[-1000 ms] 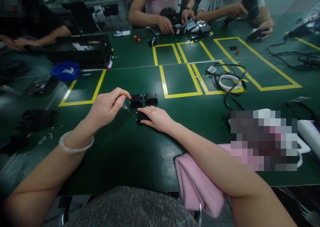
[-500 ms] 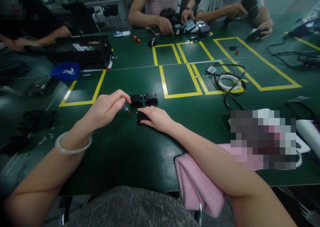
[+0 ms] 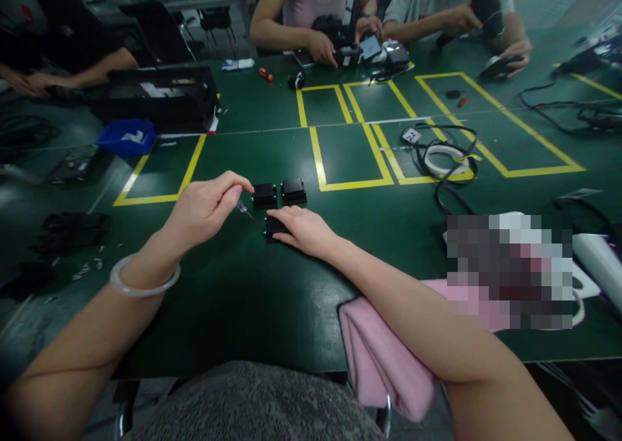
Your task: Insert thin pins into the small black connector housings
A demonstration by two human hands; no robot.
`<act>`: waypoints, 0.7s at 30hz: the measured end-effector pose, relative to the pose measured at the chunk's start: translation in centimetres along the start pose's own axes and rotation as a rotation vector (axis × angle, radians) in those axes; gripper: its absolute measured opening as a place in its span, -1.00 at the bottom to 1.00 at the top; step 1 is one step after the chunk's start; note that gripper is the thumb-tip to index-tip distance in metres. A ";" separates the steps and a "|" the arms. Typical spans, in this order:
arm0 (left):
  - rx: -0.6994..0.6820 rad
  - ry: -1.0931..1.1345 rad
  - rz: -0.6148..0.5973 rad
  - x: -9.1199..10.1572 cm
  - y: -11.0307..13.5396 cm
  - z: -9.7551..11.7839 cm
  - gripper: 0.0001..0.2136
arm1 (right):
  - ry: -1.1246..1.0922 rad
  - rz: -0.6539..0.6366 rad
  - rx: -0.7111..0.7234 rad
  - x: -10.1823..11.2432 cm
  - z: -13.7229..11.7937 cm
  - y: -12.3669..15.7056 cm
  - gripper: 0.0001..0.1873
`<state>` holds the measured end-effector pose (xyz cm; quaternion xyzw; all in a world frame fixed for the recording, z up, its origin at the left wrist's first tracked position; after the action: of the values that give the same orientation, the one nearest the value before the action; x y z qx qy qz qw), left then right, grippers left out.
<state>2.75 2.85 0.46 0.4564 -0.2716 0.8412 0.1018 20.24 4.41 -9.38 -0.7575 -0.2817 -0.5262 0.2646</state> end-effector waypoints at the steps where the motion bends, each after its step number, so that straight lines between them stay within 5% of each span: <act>1: 0.006 -0.008 -0.004 0.0 0.0 -0.1 -0.66 | -0.001 -0.001 0.000 0.0 0.0 0.0 -0.48; 12: 0.010 0.012 -0.155 0.6 0.0 0.0 -0.60 | 0.019 -0.021 0.001 0.1 -0.1 0.0 -0.46; 21: 0.060 0.014 -0.166 0.6 -0.2 0.0 -0.61 | -0.007 -0.010 -0.011 0.1 0.0 0.0 -0.46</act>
<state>2.47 3.01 1.05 0.4742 -0.2069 0.8408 0.1592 20.25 4.45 -9.27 -0.7594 -0.2834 -0.5264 0.2569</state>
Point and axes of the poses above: each hand's wrist, its own y-axis away from the middle knuckle, its own x-axis out of the back of the hand, z = x × y, the point moved 5 cm from there along -y, towards the middle knuckle, and after that the axes turned 8 degrees about y, right-handed, at the moved point
